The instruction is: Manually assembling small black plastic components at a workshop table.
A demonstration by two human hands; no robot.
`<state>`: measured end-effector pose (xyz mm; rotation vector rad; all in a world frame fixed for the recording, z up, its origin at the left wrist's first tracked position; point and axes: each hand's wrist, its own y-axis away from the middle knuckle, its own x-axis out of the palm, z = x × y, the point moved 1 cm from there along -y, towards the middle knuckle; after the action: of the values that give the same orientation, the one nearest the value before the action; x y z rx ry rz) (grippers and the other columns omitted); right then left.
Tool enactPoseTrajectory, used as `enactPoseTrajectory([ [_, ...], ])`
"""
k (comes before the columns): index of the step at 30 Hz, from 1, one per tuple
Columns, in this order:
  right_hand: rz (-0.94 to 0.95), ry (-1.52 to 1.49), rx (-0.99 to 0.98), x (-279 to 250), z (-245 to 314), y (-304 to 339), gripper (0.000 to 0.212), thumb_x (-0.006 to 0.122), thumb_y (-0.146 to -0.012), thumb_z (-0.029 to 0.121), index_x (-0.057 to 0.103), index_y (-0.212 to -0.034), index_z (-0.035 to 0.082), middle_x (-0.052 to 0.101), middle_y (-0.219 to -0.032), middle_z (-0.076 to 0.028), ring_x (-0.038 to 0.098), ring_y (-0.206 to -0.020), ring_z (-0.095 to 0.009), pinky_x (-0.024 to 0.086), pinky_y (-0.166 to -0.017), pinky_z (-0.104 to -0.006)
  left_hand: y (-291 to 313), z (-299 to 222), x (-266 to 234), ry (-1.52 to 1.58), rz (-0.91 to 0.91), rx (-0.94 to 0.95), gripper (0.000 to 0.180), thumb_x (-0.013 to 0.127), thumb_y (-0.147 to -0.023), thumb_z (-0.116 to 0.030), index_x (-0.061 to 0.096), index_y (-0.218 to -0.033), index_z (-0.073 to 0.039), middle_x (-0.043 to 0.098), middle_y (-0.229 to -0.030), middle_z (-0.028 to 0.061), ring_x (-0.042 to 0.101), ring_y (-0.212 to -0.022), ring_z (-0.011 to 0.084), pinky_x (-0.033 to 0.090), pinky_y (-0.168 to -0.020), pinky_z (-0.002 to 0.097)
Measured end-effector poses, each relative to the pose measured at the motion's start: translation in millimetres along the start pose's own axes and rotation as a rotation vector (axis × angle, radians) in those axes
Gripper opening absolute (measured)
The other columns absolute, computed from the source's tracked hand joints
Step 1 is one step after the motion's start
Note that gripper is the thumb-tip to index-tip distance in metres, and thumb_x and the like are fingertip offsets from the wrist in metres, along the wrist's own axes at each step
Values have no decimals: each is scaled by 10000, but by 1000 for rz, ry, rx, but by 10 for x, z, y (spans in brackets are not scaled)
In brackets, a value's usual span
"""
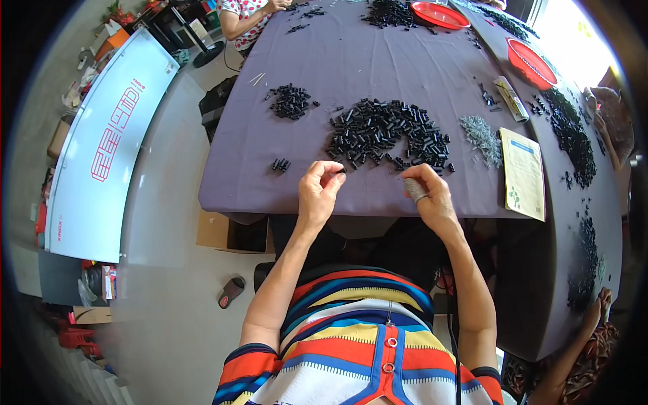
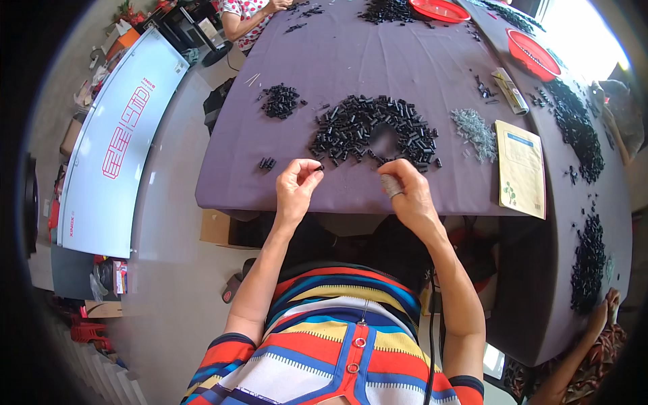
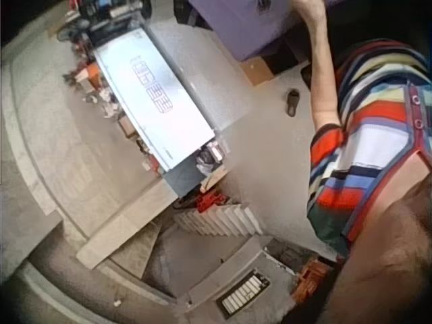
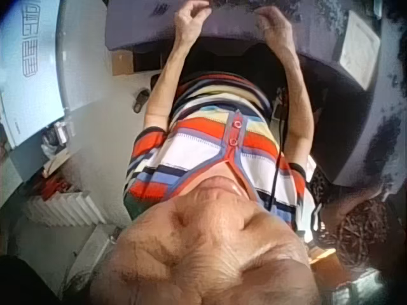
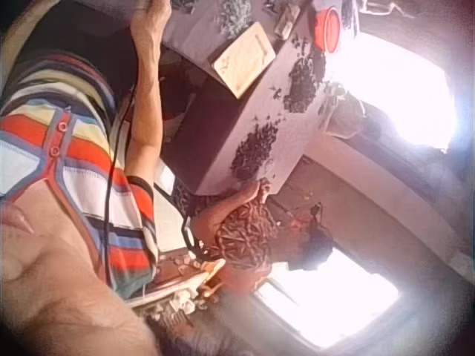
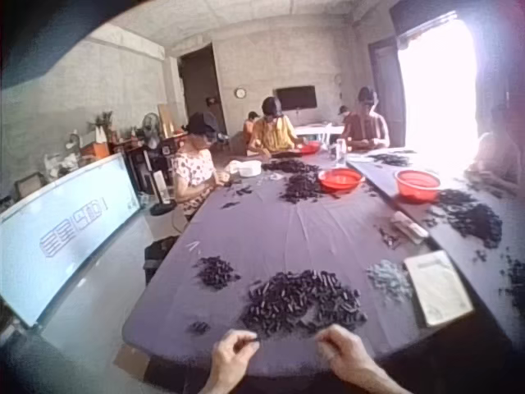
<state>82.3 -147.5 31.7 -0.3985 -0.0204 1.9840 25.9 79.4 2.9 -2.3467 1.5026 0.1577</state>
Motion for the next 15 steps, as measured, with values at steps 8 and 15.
enactPoseTrajectory([
  [8, 9, -11, -193, 185, 202, 94, 360, 521, -636, -175, 584, -943, 3, 581, -840, -96, 596, -797, -207, 465, -716, -295, 306, -269, 253, 295, 98, -42, 159, 666, -827, -1, 644, -981, -38, 571, -800, -59, 492, -692, 5, 420, -632, 153],
  [15, 75, 54, -180, 200, 221, 99, 323, 526, -645, -161, 584, -918, 1, 589, -819, -111, 598, -790, -243, 466, -670, -323, 370, -290, 330, 314, 195, -74, 117, 652, -828, 21, 629, -931, -31, 568, -770, -65, 503, -694, -1, 425, -624, 153],
])
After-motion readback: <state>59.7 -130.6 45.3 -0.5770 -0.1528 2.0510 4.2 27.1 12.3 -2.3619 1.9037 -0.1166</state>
